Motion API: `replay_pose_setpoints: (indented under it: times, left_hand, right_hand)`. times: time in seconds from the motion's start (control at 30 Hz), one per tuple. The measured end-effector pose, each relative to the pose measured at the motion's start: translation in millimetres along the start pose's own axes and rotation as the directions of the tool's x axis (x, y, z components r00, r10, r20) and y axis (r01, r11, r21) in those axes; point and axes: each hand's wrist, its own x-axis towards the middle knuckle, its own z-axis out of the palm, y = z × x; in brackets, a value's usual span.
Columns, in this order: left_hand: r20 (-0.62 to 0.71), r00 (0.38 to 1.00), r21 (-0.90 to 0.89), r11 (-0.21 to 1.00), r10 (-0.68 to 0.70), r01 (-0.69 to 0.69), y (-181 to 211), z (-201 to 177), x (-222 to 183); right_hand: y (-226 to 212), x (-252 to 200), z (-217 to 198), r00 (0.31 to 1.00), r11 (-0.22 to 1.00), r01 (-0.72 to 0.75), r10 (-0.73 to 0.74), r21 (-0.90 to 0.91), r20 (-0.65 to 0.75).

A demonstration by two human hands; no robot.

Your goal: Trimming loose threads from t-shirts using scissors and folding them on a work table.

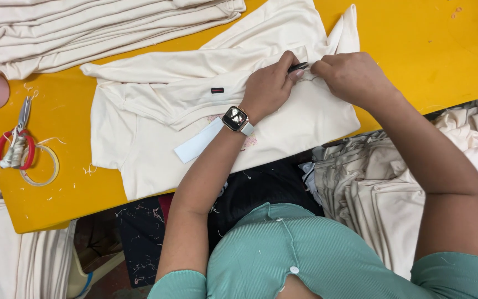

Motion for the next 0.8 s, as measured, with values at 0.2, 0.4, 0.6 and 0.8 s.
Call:
replay_pose_setpoints:
  times: [0.2, 0.4, 0.6, 0.8]
  left_hand:
    - [-0.006, 1.0, -0.011, 1.0, 0.01, -0.01, -1.4, 1.2, 1.0]
    - [-0.008, 1.0, -0.017, 1.0, 0.001, -0.001, -2.7, 2.5, 1.4]
    - [-0.019, 1.0, -0.009, 1.0, -0.003, 0.003, -2.7, 4.2, 1.2]
    - [-0.019, 1.0, 0.023, 1.0, -0.018, 0.018, -3.1, 7.0, 0.2]
  right_hand:
    - [7.5, 1.4, -4.7, 0.99, 0.992, 0.108, -0.102, -0.065, 0.095]
    - [15.4, -4.3, -1.2, 1.0, 0.997, 0.014, -0.015, 0.074, 0.021]
    - [1.9, 0.3, -9.8, 0.993, 0.997, 0.075, -0.075, -0.006, -0.092]
    - [5.6, -2.0, 1.9, 0.996, 0.999, 0.042, -0.042, 0.002, -0.085]
